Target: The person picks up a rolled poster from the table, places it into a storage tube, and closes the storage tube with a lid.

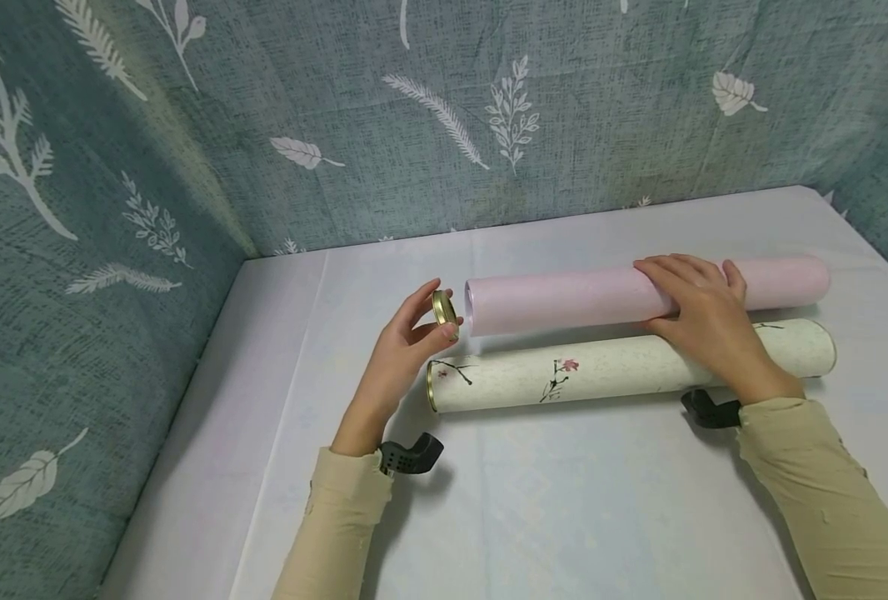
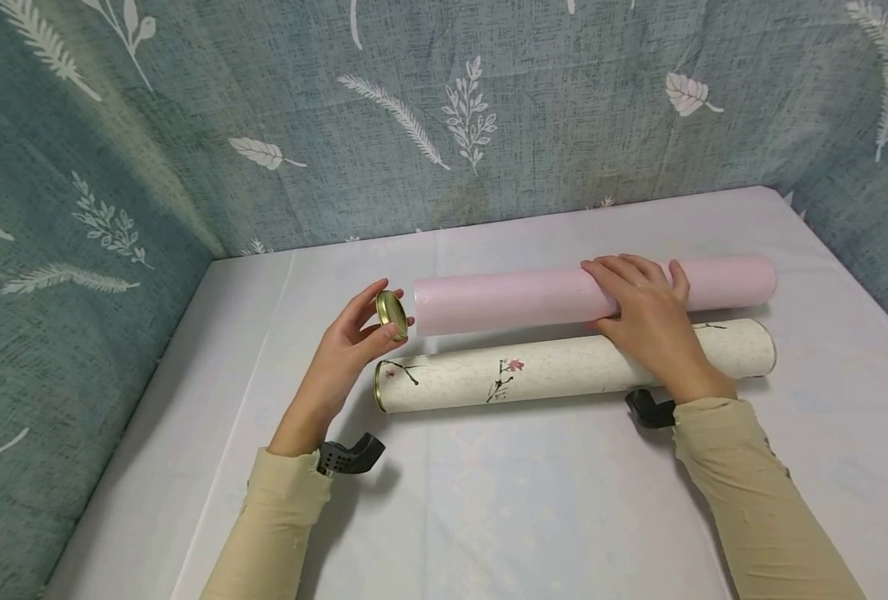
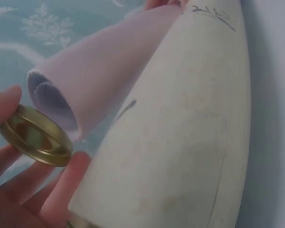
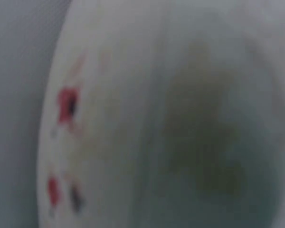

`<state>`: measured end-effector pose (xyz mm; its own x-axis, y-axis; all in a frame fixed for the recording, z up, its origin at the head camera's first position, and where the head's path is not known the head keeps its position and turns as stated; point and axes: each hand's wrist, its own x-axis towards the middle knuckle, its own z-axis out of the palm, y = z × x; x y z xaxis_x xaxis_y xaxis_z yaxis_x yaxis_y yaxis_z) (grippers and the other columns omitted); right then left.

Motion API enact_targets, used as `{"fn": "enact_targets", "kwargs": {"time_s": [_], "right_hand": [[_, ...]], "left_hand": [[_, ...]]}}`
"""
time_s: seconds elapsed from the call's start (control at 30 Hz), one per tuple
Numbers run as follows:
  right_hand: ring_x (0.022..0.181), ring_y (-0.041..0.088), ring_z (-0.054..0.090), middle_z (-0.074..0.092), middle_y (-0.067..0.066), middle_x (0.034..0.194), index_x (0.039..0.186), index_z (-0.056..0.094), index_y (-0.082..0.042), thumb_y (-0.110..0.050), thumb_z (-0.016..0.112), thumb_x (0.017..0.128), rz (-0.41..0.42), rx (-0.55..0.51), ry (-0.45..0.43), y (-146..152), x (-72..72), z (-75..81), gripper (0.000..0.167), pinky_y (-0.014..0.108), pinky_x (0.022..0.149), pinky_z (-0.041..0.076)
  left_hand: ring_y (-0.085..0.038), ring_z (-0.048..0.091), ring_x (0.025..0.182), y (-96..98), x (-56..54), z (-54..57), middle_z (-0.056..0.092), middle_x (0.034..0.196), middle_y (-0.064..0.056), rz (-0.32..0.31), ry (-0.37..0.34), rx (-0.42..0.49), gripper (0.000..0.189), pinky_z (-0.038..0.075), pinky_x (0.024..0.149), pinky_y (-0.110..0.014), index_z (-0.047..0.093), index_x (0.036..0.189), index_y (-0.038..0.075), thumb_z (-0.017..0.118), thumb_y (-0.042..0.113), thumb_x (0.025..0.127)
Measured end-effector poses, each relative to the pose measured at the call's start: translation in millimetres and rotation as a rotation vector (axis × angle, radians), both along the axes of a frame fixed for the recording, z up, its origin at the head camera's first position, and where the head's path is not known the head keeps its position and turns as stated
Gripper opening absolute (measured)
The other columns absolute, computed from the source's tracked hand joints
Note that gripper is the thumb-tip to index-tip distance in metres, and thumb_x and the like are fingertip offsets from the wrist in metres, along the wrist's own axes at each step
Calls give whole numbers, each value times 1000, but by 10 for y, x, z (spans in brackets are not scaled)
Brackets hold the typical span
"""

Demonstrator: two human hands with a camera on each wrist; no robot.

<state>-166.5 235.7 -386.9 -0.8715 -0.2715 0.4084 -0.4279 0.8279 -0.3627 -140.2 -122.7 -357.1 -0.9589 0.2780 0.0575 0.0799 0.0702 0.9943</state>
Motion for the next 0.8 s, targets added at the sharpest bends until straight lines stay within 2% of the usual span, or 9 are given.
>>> {"fn": "enact_targets", "kwargs": {"time_s": [0.13, 0.27, 0.4, 0.63, 0.7, 0.8], "right_hand": [[122, 27, 31, 45, 6, 129, 131, 44, -21, -14, 78, 66, 11, 1, 12, -12, 6, -3, 73, 59, 98, 0], [122, 27, 32, 46, 6, 128, 130, 45, -20, -14, 78, 65, 19, 2, 33, -17, 3, -9, 73, 59, 98, 2], [122, 26, 32, 46, 5, 128, 130, 46, -21, -13, 79, 65, 29, -6, 50, -18, -4, -29, 74, 58, 99, 2], [123, 26, 31, 46, 5, 129, 130, 46, -21, -13, 79, 64, 32, -14, 60, -15, -12, -67, 75, 57, 99, 1], [123, 25, 31, 46, 5, 129, 130, 46, -21, -13, 79, 64, 34, -16, 61, -11, -15, -70, 75, 57, 100, 1], [123, 25, 31, 46, 5, 129, 130, 46, -21, -13, 79, 64, 39, -19, 67, -9, -18, -66, 75, 57, 100, 1]], "left_hand": [[-21, 49, 112, 13, -11, -13, 39, 136, -1, 2, 0, 0, 59, 42, 89, -34, 33, 136, 26, 61, 18, 85], [-19, 50, 111, 9, -57, -94, 43, 132, 1, 9, -2, 10, 59, 44, 87, -35, 36, 133, 30, 64, 23, 83], [-20, 51, 109, 30, -74, -148, 42, 132, -1, 4, -14, 33, 60, 45, 86, -35, 36, 134, 29, 66, 25, 81], [-20, 51, 109, 88, 25, -26, 38, 134, -6, 6, -19, -5, 58, 44, 87, -36, 36, 134, 28, 64, 19, 83], [-19, 51, 108, 99, 42, 2, 39, 133, -3, 9, -10, -30, 58, 45, 85, -36, 36, 133, 28, 64, 19, 83], [-17, 51, 107, 111, 57, 26, 41, 131, 3, 21, 5, -95, 58, 47, 76, -36, 37, 132, 31, 65, 22, 82]]}}
